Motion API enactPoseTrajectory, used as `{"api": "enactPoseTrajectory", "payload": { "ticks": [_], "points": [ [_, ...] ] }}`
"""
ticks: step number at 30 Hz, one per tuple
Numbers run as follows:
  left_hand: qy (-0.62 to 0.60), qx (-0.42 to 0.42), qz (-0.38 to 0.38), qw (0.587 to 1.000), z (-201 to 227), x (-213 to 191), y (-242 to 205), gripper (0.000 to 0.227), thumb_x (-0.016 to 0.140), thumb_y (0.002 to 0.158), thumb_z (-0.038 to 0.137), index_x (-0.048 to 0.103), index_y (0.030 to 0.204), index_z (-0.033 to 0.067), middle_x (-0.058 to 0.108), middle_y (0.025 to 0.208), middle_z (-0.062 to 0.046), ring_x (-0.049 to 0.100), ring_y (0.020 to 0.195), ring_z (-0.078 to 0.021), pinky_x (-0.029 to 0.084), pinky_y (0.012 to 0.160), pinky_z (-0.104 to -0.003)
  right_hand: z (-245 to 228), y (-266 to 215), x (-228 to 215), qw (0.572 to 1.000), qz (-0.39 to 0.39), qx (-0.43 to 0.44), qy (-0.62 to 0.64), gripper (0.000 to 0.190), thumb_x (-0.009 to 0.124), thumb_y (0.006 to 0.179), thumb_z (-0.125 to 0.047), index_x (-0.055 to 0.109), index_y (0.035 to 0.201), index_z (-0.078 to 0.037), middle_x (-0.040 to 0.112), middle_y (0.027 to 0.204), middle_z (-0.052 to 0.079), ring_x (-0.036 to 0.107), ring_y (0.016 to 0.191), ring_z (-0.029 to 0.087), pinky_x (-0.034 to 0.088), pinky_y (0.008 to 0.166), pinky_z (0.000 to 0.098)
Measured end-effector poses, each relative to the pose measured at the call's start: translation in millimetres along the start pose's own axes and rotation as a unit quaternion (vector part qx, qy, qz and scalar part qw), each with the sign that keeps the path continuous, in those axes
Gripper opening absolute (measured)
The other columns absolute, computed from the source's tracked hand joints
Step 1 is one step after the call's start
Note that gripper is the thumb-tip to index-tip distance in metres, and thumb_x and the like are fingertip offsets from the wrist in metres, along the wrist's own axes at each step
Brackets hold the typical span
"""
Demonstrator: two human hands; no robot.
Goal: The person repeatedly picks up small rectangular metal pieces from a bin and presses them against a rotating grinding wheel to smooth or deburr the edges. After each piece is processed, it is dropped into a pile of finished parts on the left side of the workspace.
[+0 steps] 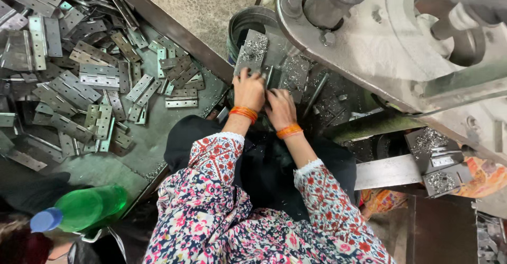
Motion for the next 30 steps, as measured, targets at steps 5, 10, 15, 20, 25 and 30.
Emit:
{"api": "enactPoseTrajectory", "payload": {
  "ticks": [5, 10, 15, 20, 25, 30],
  "points": [
    [0.062, 0.029, -0.046, 0.997, 20, 30, -10, 0.031, 0.067, 0.086, 0.032, 0.078, 0.105, 0.0097, 0.071, 0.115, -0.005, 0.046, 0.13, -0.037, 0.033, 0.101, -0.071, 6, -46, -19, 0.993, -0.053, 0.088, 0.061, 0.047, 0.071, 0.088, -0.023, 0.063, 0.132, -0.008, 0.067, 0.127, 0.014, 0.06, 0.121, 0.035, 0.05, 0.102, 0.0454],
    [0.118, 0.024, -0.05, 0.991, 21, 40, 1, 0.027, 0.057, 0.091, 0.023, 0.079, 0.103, 0.013, 0.07, 0.119, -0.003, 0.043, 0.135, -0.0376, 0.027, 0.108, -0.074, 11, -124, 17, 0.931, -0.302, 0.206, 0.027, 0.081, 0.074, 0.082, -0.036, 0.039, 0.151, -0.009, 0.066, 0.121, 0.022, 0.065, 0.109, 0.04, 0.055, 0.09, 0.0507],
    [0.121, 0.01, -0.036, 0.992, 19, 46, 7, 0.027, 0.057, 0.093, 0.022, 0.079, 0.106, 0.0129, 0.07, 0.117, -0.003, 0.043, 0.137, -0.0372, 0.026, 0.11, -0.074, 18, -184, 67, 0.873, -0.331, 0.358, 0.025, 0.076, 0.054, 0.095, -0.031, 0.029, 0.167, -0.026, 0.076, 0.111, 0.019, 0.075, 0.092, 0.035, 0.061, 0.078, 0.0484],
    [0.113, 0.019, -0.044, 0.992, 24, 46, 2, 0.03, 0.056, 0.093, 0.027, 0.079, 0.104, 0.011, 0.069, 0.119, -0.005, 0.041, 0.135, -0.039, 0.025, 0.109, -0.075, 8, -182, 44, 0.875, -0.263, 0.347, 0.212, 0.094, 0.08, 0.074, -0.035, 0.032, 0.154, -0.021, 0.074, 0.104, 0.026, 0.076, 0.089, 0.035, 0.063, 0.077, 0.0454],
    [0.18, 0.034, -0.051, 0.982, 31, 44, 0, 0.031, 0.057, 0.09, 0.025, 0.079, 0.105, 0.0111, 0.069, 0.117, -0.007, 0.042, 0.134, -0.0398, 0.024, 0.108, -0.075, 18, -152, 35, 0.907, -0.312, 0.274, 0.073, 0.084, 0.073, 0.084, -0.035, 0.033, 0.157, -0.02, 0.071, 0.114, 0.025, 0.069, 0.105, 0.044, 0.056, 0.09, 0.0542],
    [0.171, 0.034, -0.067, 0.982, 33, 36, 2, 0.029, 0.057, 0.093, 0.022, 0.08, 0.106, 0.0103, 0.07, 0.116, -0.009, 0.043, 0.134, -0.0407, 0.023, 0.11, -0.076, 26, -159, 55, 0.903, -0.328, 0.273, 0.044, 0.084, 0.073, 0.085, -0.035, 0.033, 0.158, -0.021, 0.071, 0.113, 0.026, 0.068, 0.103, 0.045, 0.056, 0.089, 0.0543]
  ]
}}
Point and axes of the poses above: each hand's wrist, its own y-axis towards the middle knuckle, its own x-axis out of the palm, z = x × y, the point moved 10 cm from there along y, towards the middle knuckle
